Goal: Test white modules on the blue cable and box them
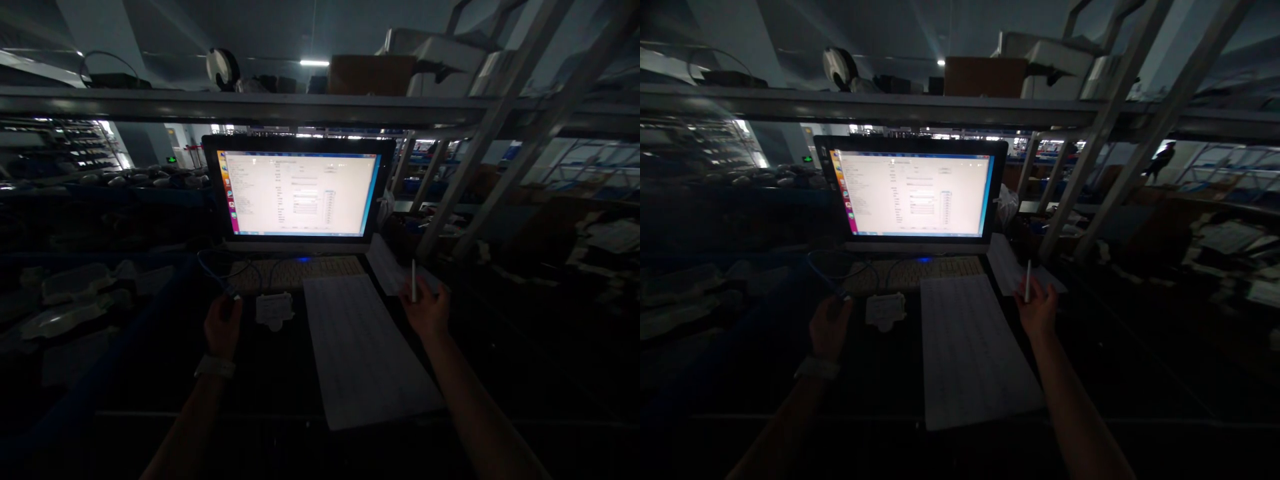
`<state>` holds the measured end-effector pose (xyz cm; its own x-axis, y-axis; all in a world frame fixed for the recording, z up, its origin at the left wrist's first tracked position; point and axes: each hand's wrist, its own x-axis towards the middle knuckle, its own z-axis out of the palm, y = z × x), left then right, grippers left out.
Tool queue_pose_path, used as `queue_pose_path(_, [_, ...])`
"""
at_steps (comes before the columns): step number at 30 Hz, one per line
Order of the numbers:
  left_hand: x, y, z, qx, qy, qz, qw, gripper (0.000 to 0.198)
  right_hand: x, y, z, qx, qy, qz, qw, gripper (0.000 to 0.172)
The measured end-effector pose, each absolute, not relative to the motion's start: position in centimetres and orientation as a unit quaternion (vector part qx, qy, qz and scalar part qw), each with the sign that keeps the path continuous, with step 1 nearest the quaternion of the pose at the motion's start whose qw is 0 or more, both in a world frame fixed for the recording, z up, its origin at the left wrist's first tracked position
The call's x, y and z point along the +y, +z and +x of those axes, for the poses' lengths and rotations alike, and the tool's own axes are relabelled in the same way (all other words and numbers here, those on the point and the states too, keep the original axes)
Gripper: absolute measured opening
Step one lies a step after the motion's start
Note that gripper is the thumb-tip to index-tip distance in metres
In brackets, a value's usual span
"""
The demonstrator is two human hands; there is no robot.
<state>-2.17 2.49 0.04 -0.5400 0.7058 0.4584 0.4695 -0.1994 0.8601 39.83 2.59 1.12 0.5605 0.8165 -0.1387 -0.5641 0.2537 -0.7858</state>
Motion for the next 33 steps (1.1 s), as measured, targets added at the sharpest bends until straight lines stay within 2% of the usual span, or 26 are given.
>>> queue_pose_path(8, [2.6,-0.2,-2.3,0.627,0.611,0.476,0.087,0.045,2.3,1.2,39.5,-0.214,0.481,-0.373,0.764,0.054])
queue_pose_path(14, [2.6,-0.1,-2.2,0.621,0.620,0.470,0.096,0.045,2.3,1.3,39.4,-0.270,0.446,-0.390,0.759,0.064])
queue_pose_path(20, [2.5,-0.1,-2.3,0.629,0.608,0.477,0.088,0.045,1.9,2.2,38.6,-0.265,0.490,-0.359,0.749,0.061])
queue_pose_path(26, [2.5,0.0,-2.2,0.625,0.609,0.482,0.077,0.044,1.9,2.4,38.1,-0.273,0.483,-0.371,0.745,0.061])
queue_pose_path(33, [2.7,-0.3,-2.2,0.616,0.621,0.478,0.082,0.045,2.3,1.7,38.6,-0.272,0.501,-0.334,0.751,0.053])
